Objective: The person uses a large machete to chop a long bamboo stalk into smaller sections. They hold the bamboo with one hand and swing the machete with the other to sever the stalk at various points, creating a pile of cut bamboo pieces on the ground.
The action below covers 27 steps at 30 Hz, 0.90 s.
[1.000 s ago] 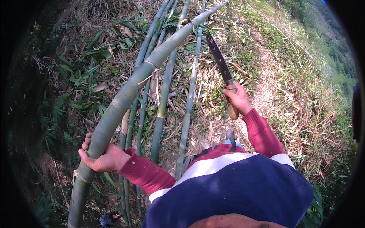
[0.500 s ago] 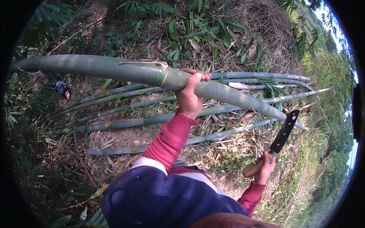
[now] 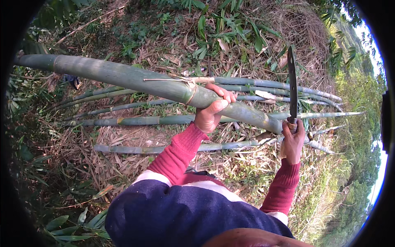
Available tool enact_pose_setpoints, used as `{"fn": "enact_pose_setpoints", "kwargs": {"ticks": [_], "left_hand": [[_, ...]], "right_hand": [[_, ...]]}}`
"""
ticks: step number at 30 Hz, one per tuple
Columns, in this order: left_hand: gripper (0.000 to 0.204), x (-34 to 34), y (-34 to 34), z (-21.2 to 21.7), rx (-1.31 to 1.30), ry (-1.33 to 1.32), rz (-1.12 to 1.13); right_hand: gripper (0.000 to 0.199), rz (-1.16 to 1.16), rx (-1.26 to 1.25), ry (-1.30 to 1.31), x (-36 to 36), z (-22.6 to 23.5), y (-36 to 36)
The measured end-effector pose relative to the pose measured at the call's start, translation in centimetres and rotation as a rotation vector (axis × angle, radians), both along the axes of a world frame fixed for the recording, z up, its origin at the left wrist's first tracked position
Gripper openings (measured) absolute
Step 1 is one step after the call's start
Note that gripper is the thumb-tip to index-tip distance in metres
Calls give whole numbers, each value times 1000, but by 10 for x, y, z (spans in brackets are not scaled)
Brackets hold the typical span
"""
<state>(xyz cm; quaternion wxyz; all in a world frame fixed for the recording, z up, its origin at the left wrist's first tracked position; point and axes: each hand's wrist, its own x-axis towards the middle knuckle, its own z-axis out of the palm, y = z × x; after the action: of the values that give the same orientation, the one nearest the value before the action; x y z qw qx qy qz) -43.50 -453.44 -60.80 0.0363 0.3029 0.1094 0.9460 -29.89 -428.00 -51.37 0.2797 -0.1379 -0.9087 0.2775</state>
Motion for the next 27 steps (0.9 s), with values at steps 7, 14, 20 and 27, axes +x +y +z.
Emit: {"fn": "enact_pose_setpoints", "kwargs": {"ticks": [7,14,20,27], "left_hand": [[25,-8,19,-5,-74,-66,-20],[21,-31,22,-10,-201,-355,55],[29,-50,53,4,-118,-130,368],[30,-25,75,104,219,124,516]], "right_hand": [[26,-237,-64,29,31,-21,19],[34,-530,-239,75,147,-107,46],[30,-713,-652,187,244,-159,58],[25,-574,-780,521,273,-140,95]]}}
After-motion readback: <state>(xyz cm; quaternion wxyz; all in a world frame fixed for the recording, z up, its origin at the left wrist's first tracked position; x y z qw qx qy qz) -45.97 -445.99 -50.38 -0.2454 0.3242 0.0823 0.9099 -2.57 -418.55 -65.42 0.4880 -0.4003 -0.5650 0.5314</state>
